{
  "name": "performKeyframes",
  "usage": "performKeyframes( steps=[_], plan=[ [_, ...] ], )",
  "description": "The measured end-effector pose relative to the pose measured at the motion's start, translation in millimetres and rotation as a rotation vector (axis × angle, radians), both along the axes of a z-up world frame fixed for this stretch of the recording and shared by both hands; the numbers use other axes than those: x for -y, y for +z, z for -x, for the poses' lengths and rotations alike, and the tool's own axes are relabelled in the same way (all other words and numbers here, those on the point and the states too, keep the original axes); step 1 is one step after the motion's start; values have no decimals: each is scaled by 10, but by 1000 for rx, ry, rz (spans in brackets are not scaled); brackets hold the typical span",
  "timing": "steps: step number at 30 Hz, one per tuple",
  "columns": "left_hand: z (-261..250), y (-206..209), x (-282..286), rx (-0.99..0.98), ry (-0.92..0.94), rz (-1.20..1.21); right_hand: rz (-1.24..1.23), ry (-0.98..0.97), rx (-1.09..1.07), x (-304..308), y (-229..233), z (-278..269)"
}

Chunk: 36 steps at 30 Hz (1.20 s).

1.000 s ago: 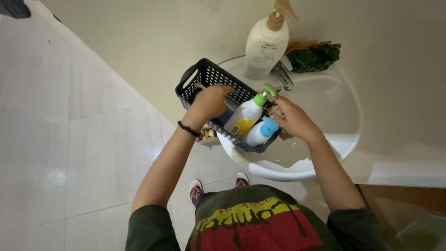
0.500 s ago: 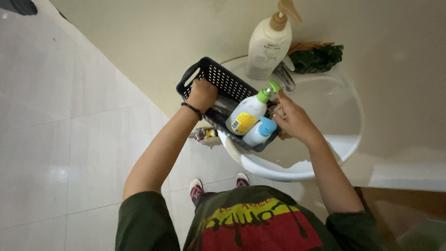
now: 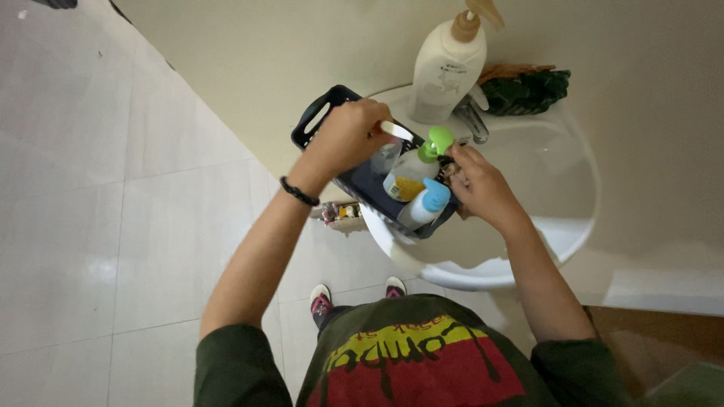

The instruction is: The person cleans a bathroom sink area. They wipe a white plastic basket and a black plastic basket with a cloth, then wipe the sink basin and the wall above it. The baskets are placed on the floor beside the sink.

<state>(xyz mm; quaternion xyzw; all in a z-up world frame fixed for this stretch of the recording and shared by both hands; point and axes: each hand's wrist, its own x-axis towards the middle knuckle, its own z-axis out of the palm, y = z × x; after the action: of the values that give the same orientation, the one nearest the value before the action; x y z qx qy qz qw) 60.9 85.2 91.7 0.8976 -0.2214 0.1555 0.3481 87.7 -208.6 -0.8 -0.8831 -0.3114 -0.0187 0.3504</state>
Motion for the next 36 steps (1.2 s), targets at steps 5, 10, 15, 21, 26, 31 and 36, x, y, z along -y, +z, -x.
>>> performKeyframes(
  steps=[5, 10, 15, 21, 26, 31, 36],
  plan=[
    [77, -324, 261, 116, 125, 57, 14, 17, 72, -51, 131, 84],
    [143, -639, 299, 91, 144, 147, -85, -41, -149, -87, 298, 193],
    [304, -821, 309, 158, 352, 26, -95, 26, 36, -85, 287, 189],
    [558, -936, 506, 159, 548, -51, -98, 39, 112, -15, 147, 131],
    [675, -999, 640, 112, 669, 35, -115, 6, 55, 20, 22, 170],
    [714, -1136, 734, 236, 687, 350, -124, -29, -33, 103, -20, 174],
    [646, -1249, 624, 185, 554, 465, -205, -96, -434, 315, 45, 8]
  ],
)
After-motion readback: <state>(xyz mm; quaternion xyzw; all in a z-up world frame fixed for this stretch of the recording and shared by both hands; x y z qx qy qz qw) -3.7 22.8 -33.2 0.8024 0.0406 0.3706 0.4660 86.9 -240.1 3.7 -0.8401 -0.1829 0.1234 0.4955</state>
